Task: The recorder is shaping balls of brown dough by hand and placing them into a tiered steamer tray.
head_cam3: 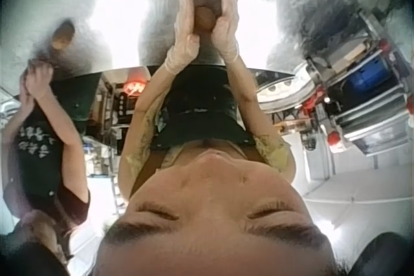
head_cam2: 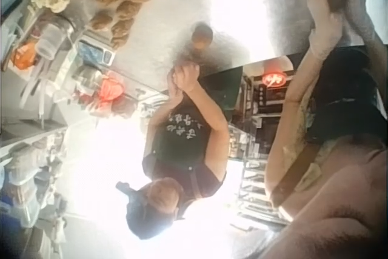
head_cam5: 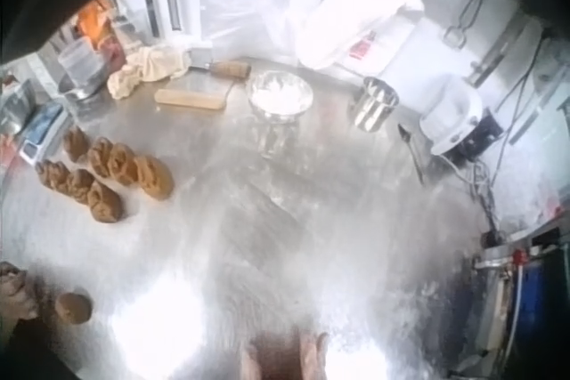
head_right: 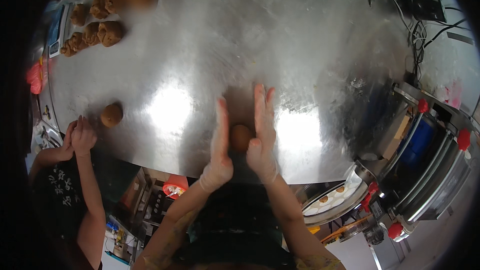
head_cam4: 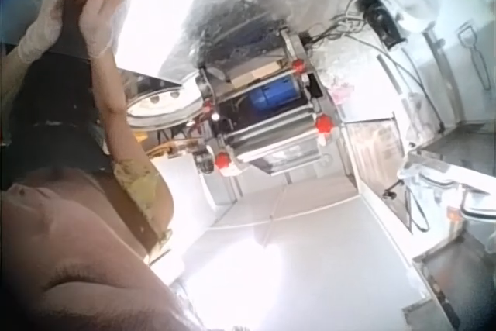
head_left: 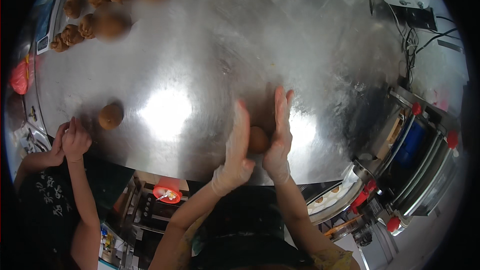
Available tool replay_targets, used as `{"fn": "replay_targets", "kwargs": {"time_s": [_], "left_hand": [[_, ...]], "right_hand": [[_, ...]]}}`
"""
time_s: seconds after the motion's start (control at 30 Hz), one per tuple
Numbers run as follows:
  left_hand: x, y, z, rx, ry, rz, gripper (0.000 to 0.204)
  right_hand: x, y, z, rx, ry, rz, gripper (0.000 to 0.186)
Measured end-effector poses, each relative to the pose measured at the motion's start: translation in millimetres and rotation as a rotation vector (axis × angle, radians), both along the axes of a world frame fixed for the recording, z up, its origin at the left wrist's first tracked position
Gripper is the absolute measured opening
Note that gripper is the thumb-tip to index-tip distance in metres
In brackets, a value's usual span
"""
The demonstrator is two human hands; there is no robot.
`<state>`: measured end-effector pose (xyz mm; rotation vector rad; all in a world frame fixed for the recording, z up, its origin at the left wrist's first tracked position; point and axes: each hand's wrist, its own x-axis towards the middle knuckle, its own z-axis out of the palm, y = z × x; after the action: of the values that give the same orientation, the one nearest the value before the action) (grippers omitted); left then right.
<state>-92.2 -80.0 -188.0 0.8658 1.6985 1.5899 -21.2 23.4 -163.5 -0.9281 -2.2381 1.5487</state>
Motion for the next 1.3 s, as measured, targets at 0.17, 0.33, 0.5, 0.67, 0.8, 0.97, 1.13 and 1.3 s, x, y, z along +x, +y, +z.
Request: {"fn": "replay_targets", "kwargs": {"time_s": [0.17,0.33,0.5,0.67,0.8,0.97,1.13,1.3], "left_hand": [[-20.1,29.2,18.2,0.056,-0.067,-0.016,0.102],[-4.3,-2.9,21.5,-0.072,-0.076,-0.02,0.103],[-19.0,29.1,23.3,0.045,-0.108,-0.022,0.103],[3.0,-5.2,20.2,-0.045,-0.088,-0.008,0.102],[-17.1,21.8,12.7,0.023,-0.031,0.006,0.099],[11.4,-15.0,20.1,-0.034,-0.064,-0.076,0.094],[-18.9,18.7,9.6,0.0,0.056,-0.01,0.096],[11.6,-15.5,28.7,-0.05,-0.129,-0.087,0.104]], "right_hand": [[-0.2,-25.2,1.9,-0.128,0.048,-0.022,0.094],[-0.3,-5.8,1.5,0.0,0.074,-0.04,0.095],[9.2,-34.8,-6.5,-0.053,0.067,-0.061,0.093],[2.7,2.1,-3.2,0.059,0.068,-0.04,0.094],[11.6,-34.6,0.1,-0.032,0.036,0.031,0.085],[6.0,-1.1,-6.2,0.102,0.143,0.001,0.089],[17.5,-40.4,1.1,-0.012,-0.011,-0.032,0.091],[5.2,-5.6,-0.4,-0.04,0.061,-0.014,0.093]]}}
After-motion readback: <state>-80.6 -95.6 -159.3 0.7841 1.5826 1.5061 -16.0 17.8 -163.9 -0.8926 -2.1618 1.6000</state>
